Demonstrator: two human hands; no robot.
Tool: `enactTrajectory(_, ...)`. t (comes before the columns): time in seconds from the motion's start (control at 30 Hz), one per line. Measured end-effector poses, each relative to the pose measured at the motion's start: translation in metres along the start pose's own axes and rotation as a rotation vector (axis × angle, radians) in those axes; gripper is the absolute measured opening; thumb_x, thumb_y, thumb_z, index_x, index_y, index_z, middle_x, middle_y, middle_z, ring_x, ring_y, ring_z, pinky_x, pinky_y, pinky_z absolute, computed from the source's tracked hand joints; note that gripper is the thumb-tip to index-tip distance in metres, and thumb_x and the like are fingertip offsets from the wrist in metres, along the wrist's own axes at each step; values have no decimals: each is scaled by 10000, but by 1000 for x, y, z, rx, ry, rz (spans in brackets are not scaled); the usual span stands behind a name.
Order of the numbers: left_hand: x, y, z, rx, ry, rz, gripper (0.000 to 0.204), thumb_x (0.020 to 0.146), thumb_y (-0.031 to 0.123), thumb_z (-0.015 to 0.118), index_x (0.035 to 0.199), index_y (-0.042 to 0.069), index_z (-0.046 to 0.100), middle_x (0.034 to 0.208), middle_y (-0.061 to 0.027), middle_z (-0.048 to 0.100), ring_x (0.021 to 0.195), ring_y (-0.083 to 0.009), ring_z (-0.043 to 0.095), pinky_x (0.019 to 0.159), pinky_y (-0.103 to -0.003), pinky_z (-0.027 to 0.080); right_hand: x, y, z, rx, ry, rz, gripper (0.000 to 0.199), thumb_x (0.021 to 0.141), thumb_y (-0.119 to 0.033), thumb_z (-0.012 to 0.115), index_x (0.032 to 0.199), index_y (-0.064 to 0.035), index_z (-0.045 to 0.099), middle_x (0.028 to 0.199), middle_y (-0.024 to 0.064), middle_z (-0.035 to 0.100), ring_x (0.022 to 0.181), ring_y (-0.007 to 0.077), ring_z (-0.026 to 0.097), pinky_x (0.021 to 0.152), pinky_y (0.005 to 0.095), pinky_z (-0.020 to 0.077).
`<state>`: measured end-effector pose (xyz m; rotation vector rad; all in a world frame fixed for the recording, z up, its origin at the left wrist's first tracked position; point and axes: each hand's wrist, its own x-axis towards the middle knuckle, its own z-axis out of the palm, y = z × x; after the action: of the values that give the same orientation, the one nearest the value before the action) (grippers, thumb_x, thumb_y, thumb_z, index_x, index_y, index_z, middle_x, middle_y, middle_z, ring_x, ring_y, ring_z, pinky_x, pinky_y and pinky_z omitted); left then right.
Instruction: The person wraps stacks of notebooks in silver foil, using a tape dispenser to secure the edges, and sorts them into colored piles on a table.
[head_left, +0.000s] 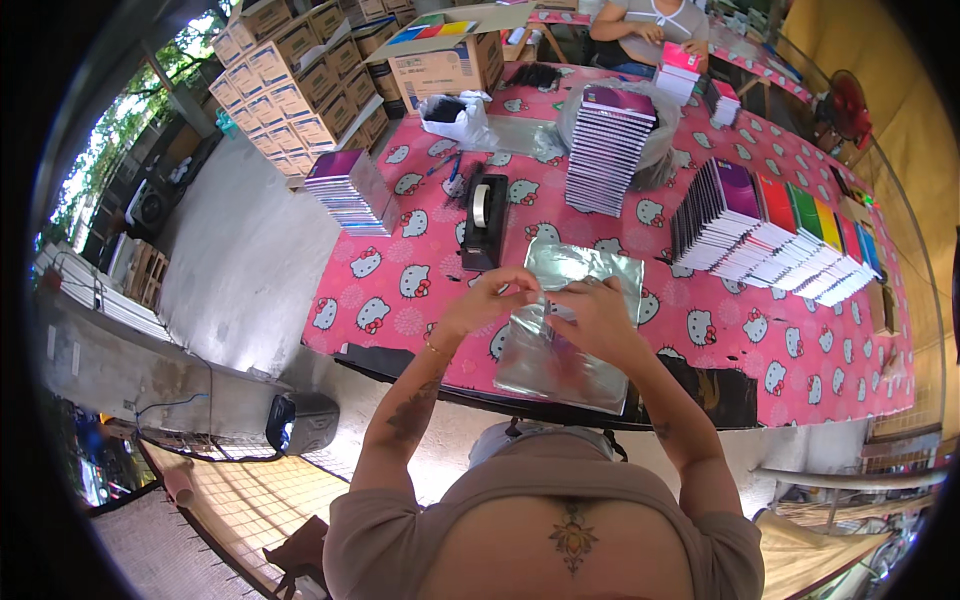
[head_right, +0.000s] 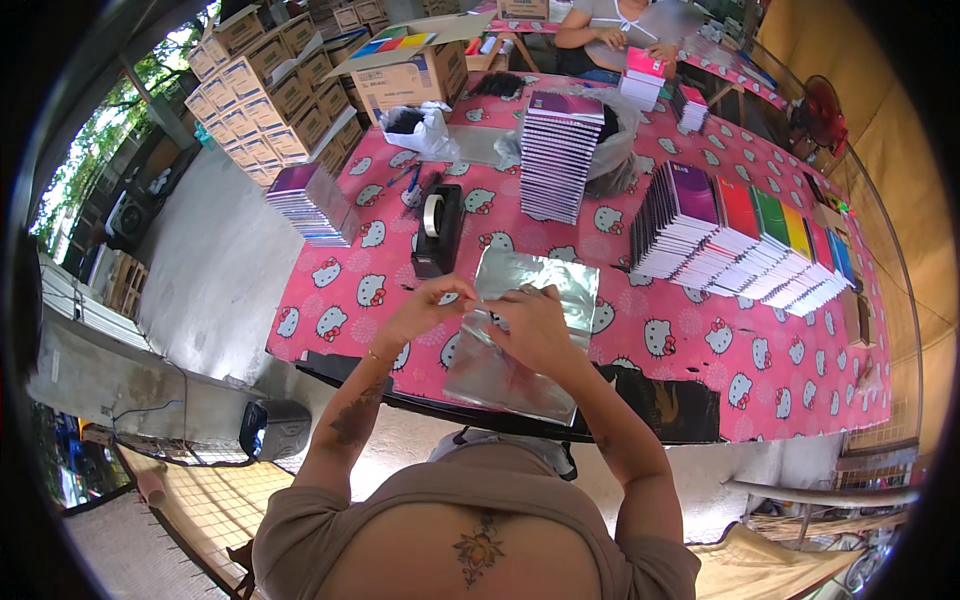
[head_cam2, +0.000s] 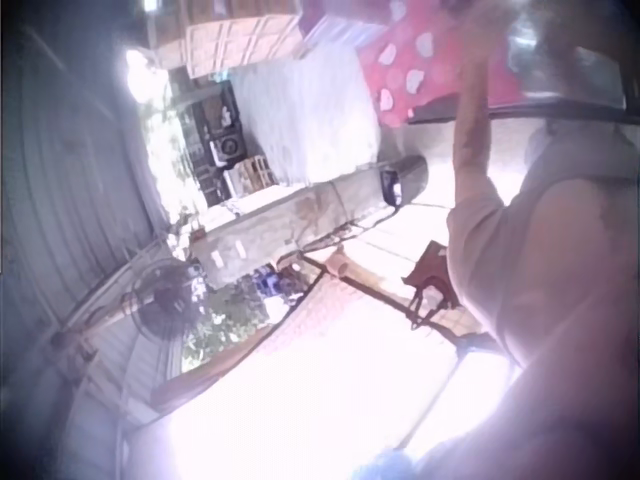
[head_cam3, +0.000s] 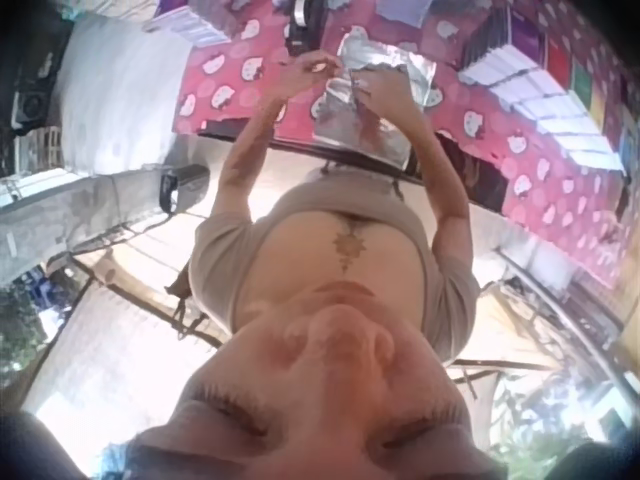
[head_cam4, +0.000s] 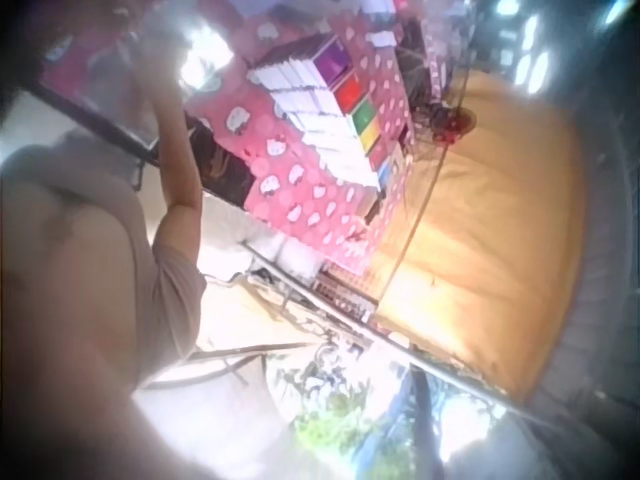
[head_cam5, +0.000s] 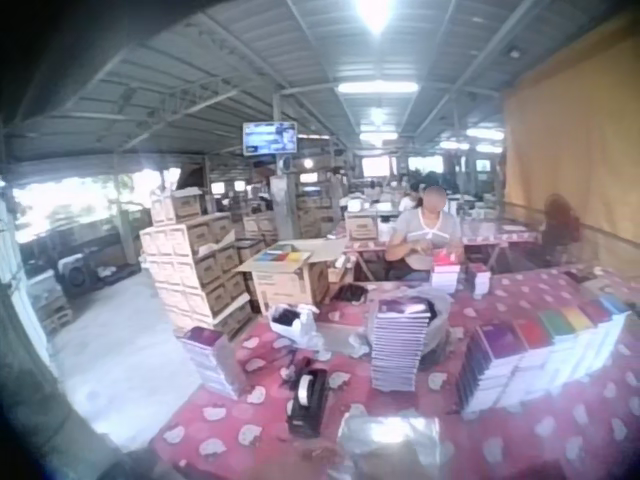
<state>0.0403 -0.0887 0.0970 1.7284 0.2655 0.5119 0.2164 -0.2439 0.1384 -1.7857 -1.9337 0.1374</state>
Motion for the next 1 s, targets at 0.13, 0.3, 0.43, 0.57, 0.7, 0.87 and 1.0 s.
enactTrajectory(0.13, 12, 8, 4, 393, 0, 78, 260, 839, 66, 754, 1094, 106, 727, 1016, -30, 627, 973, -158, 575, 885, -322, 426, 0, 0, -1, 22, -25, -10, 365, 812, -401, 726, 1136, -234, 711, 951, 55, 660, 953, 246, 628, 825, 446, 401)
enactTrajectory(0.3, 14, 15, 4, 643, 66, 283, 168, 796, 149, 784, 946, 221, 767, 1270, -21, 562, 1193, -216, 464, 1051, -439, 227, -20, 50, -32, 59, 223, 98, 431, 729, -388, 821, 1080, -180, 680, 1160, 93, 595, 1096, 294, 577, 895, 451, 402)
enactTrajectory(0.43, 34, 13, 25, 730, 96, 353, 171, 795, 137, 778, 928, 242, 757, 1395, -50, 503, 1318, -275, 411, 1067, -483, 234, -51, 114, 16, 551, 117, 103, 470, 662, -343, 880, 1015, -135, 649, 1237, 94, 579, 1224, 311, 508, 985, 464, 386)
enactTrajectory(0.57, 47, -4, 49, 843, 159, 384, 172, 794, 130, 771, 903, 262, 747, 1473, -84, 434, 1384, -342, 357, 1103, -548, 216, -48, 109, 34, 144, 64, -247, 588, 655, -314, 860, 1210, -236, 680, 1404, 71, 517, 1354, 290, 419, 1067, 545, 333)
enactTrajectory(0.7, 45, -23, 57, 981, 157, 433, 318, 773, 153, 788, 1070, 235, 708, 1486, -140, 406, 1376, -357, 359, 1105, -596, 191, -49, 103, 42, 203, -14, -173, 619, 681, -274, 832, 1278, -289, 668, 1535, 71, 387, 1399, 318, 366, 1101, 584, 294)
enactTrajectory(0.87, 48, -30, 68, 654, 368, 186, 829, 787, 254, 811, 1482, 162, 367, 1520, -222, 331, 1393, -397, 354, 1102, -531, 319, -46, 116, 51, 655, -17, -81, 530, 814, -284, 773, 1324, -229, 639, 1602, 65, 281, 1403, 309, 359, 1132, 499, 301)
enactTrajectory(1.0, 33, -49, 50, -278, 299, -243, 852, 848, 308, 796, 1532, 78, 342, 1474, -210, 437, 1310, -288, 490, 1015, -381, 453, -15, 130, 56, 1347, -28, 339, 513, 957, -310, 666, 1413, -103, 552, 1548, 81, 377, 1343, 232, 426, 1135, 356, 313)
